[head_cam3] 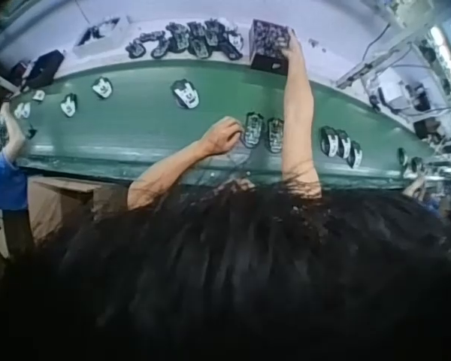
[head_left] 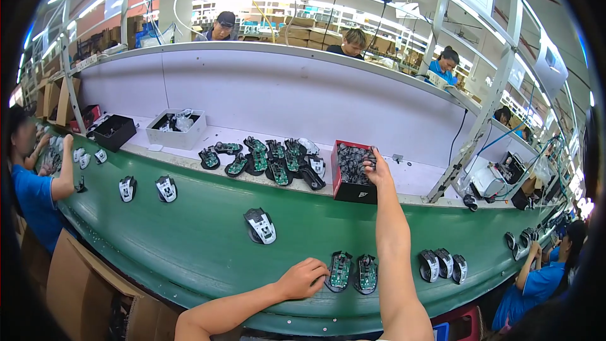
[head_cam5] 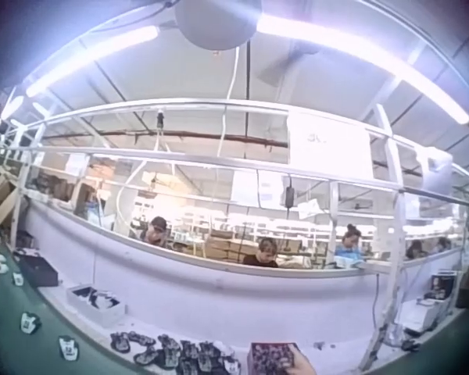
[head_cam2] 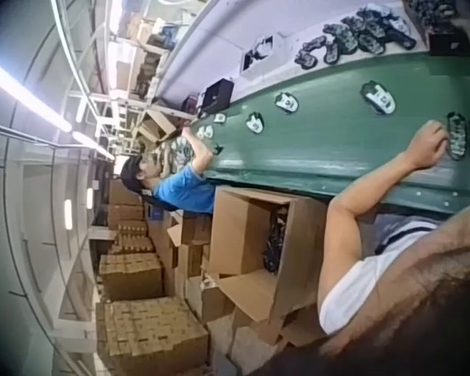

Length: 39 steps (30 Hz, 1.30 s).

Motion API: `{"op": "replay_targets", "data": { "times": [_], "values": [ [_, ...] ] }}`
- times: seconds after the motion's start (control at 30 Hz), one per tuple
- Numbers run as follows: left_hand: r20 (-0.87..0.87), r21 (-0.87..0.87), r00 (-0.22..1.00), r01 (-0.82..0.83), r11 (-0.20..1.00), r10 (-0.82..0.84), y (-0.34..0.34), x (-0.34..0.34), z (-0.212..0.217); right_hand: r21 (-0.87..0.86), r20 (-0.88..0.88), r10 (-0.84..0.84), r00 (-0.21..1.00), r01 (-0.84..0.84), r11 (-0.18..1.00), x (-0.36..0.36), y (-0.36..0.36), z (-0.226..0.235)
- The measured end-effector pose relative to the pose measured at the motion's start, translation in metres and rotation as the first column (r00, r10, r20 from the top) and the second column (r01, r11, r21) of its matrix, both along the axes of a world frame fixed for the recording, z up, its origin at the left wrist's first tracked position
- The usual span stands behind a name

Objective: The person assembles computer mice by collecting mouse bases from the conveyor belt, inserting scroll wheel components into the chassis by hand, fitting top covers onto the assemblies, and placing the mice back onto the conveyor.

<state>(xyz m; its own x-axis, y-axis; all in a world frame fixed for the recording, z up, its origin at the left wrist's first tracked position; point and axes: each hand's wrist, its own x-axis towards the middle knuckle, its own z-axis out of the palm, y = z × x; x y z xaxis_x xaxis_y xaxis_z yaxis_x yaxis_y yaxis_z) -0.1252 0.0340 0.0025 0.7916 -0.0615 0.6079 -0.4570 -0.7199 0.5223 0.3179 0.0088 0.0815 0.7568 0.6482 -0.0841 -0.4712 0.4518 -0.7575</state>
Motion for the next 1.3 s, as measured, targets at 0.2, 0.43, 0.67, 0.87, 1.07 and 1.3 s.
{"op": "replay_targets", "data": {
  "times": [0.2, 0.43, 0.67, 0.87, 1.07, 1.3],
  "values": [
    [-0.134, -0.404, 0.991, -0.040, 0.914, -0.016, 0.005, -0.002, 0.007, -0.059, 0.218, 0.188, 0.958, -0.180, 0.982, -0.081, -0.012, 0.039],
    [-0.001, -0.939, 0.877, -0.166, -0.302, -0.480, 0.024, 0.001, 0.015, -0.590, 0.321, 0.736, 0.596, -0.482, 0.648, -0.307, -0.049, 0.033],
    [0.037, -0.858, 0.854, -0.238, -0.454, -0.518, 0.012, 0.000, 0.002, -0.524, 0.851, 0.526, 0.004, 0.095, 0.846, -0.342, -0.065, -0.014],
    [0.082, -0.823, 0.849, -0.237, -0.517, -0.522, 0.009, -0.004, 0.005, -0.493, 0.857, 0.514, -0.051, 0.211, 0.844, -0.351, -0.075, -0.013],
    [0.033, -0.872, 0.859, -0.225, -0.436, -0.511, 0.016, -0.004, -0.003, -0.490, 0.856, 0.507, -0.099, 0.158, 0.857, -0.362, -0.085, 0.002],
    [-0.058, -0.897, 0.813, -0.297, -0.327, -0.579, 0.017, -0.007, 0.012, -0.472, 0.853, 0.493, -0.170, 0.151, 0.869, -0.361, -0.096, 0.012]
  ]
}}
